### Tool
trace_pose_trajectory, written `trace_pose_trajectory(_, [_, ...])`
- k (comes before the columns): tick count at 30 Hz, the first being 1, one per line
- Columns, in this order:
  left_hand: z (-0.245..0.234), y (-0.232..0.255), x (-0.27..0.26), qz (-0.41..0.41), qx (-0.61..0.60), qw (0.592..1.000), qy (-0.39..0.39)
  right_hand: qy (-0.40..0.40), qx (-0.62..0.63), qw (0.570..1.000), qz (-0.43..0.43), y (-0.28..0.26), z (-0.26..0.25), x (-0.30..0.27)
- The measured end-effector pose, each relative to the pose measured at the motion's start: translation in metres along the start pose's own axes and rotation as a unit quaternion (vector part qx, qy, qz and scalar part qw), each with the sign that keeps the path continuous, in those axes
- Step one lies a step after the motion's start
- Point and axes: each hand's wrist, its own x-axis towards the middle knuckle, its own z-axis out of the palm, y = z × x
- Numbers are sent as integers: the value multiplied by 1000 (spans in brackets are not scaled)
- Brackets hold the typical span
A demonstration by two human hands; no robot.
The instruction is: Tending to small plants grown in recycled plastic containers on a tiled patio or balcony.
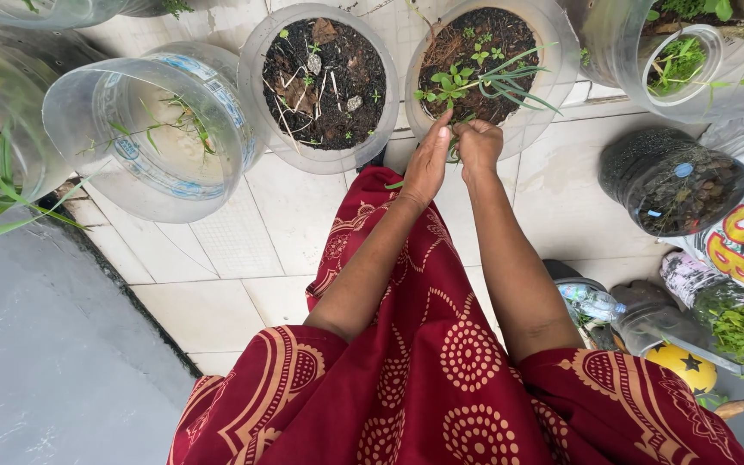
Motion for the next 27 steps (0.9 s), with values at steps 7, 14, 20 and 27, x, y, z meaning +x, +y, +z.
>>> trace_pose_trajectory(7, [-11, -2, -1, -6, -21, 1000, 13, -10, 11, 1000, 27, -7, 0, -8])
trace_pose_trajectory(14, [-12, 1, 1, -15, 3, 1000, 7, 1, 52, 998, 30, -16, -4, -21])
trace_pose_trajectory(20, [-12, 0, 3, -14, 1, 1000, 6, 7, 18, 999, -49, -13, -13, -30])
trace_pose_trajectory(27, [-11, 8, 1, -20, -5, 1000, 3, 1, -20, 987, -161, -22, -23, -44])
